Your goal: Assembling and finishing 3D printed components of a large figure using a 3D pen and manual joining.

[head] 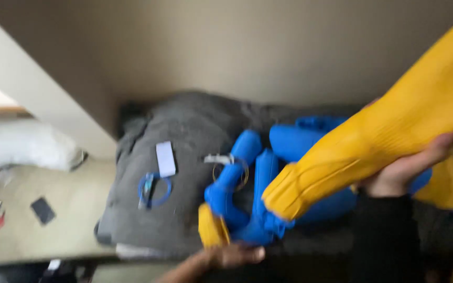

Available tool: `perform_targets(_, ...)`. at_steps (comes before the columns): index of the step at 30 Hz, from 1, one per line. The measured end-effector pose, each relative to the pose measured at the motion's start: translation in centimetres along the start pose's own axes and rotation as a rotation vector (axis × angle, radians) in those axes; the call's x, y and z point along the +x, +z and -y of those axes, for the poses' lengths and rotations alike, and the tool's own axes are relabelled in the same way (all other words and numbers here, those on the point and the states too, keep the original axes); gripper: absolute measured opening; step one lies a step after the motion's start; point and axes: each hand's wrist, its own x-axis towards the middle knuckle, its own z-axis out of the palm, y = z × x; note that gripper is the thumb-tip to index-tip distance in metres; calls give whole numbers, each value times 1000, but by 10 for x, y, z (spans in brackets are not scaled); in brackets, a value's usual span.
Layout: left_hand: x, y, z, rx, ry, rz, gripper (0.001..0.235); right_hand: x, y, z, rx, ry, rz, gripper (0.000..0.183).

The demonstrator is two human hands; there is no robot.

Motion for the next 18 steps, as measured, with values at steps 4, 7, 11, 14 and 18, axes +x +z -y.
perform_targets(4, -3, -23, 20, 227, -151, -443, 89, -38, -21, 4, -13, 27, 4, 91)
perform_targets(7, -3, -58, 55, 316, -192, -605, 85, -35, -17, 1, 1, -1, 19, 91)
perform_targets(11, 7, -94, 85, 293, -306, -725, 86, -25, -24, 5, -14, -26, 22, 91)
perform_targets(14, 7, -116, 35, -24, -103, -787, 85, -34, -11, -7, -43, -26, 10, 91)
perform_targets(18, -5, -154, -69, -371, 283, -507, 99, -38, 29, -63, 23, 175, -43, 89)
